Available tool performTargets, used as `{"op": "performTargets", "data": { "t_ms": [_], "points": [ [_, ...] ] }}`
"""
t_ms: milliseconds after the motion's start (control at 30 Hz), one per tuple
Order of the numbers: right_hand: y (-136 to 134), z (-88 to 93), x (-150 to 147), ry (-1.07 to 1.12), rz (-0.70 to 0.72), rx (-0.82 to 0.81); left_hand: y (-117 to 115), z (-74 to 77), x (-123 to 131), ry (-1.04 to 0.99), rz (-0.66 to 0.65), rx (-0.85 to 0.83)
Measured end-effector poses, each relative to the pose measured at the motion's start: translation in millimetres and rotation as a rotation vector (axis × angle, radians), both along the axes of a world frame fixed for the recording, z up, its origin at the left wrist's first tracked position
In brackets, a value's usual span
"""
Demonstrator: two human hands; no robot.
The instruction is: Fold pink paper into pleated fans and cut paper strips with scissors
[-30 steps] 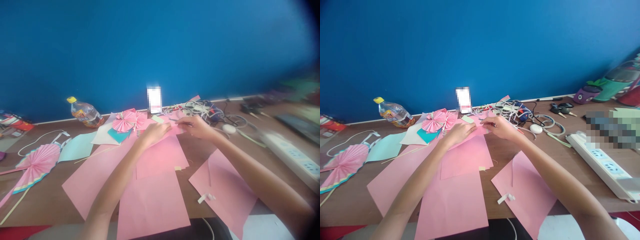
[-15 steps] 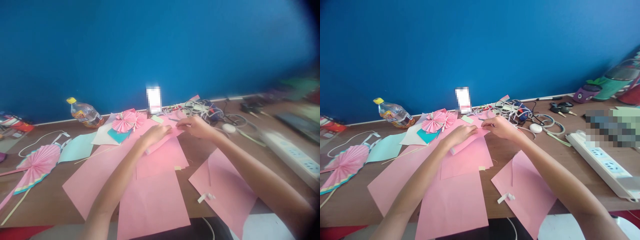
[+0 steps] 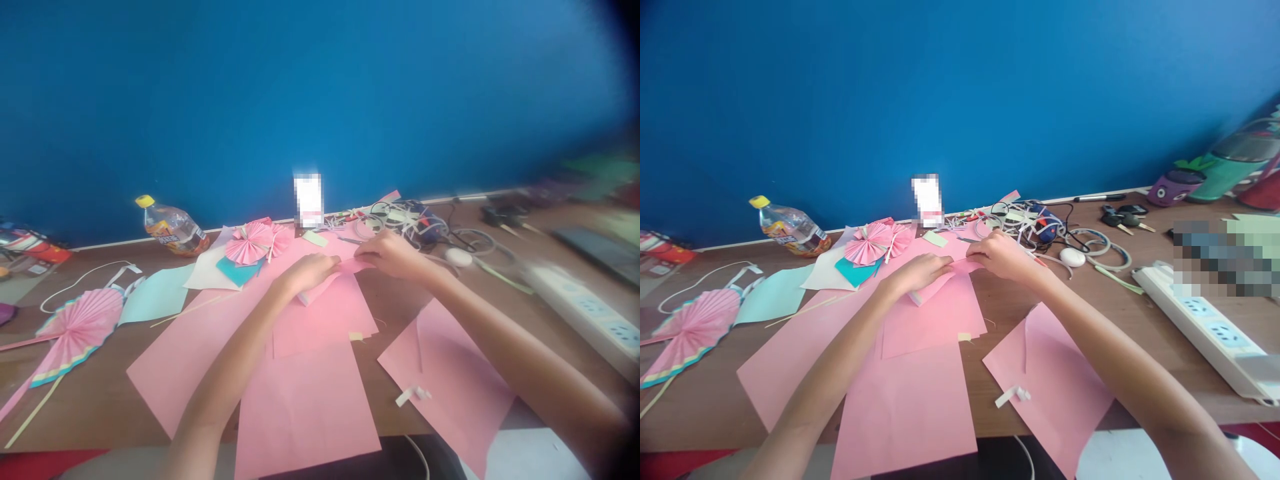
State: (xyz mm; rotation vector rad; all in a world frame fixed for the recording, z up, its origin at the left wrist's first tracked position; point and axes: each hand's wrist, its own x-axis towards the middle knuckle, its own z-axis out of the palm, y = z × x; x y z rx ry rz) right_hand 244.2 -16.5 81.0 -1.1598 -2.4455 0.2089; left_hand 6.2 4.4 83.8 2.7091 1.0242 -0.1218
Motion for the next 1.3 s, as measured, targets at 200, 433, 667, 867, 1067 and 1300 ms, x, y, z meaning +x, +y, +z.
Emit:
{"op": "performTargets", "data": {
  "t_ms": [200, 433, 667, 867, 1067, 1300],
  "points": [
    [-6.2, 3.8, -6.9, 0.01, 0.034, 0.053, -6.3, 0.4, 8.7, -0.106, 0.058, 0.007],
    [-17.1, 9.9, -18.2, -0.153, 0.009, 0.079, -10.2, -2.1, 12.3, -0.087, -0.012, 0.058],
    [-6.2, 7.0, -1.6, -0.12, -0.016, 0.046, -2.8, -1.5, -1.0, 0.022, -0.027, 0.006],
    [-15.6, 11.6, -11.2, -0.282, -0.026, 0.114, -7.1, -3.6, 3.6, -0.044, 0.0, -0.016],
    [-14.2, 11.5, -7.5, -0.326, -0.023, 0.141, -6.3, 2.5, 2.9, -0.025, 0.045, -0.076],
    [-14.8, 11.5, -7.8, -0.35, -0.057, 0.147, -6.4, 6.5, 4.8, -0.064, 0.026, -0.027]
  ]
}}
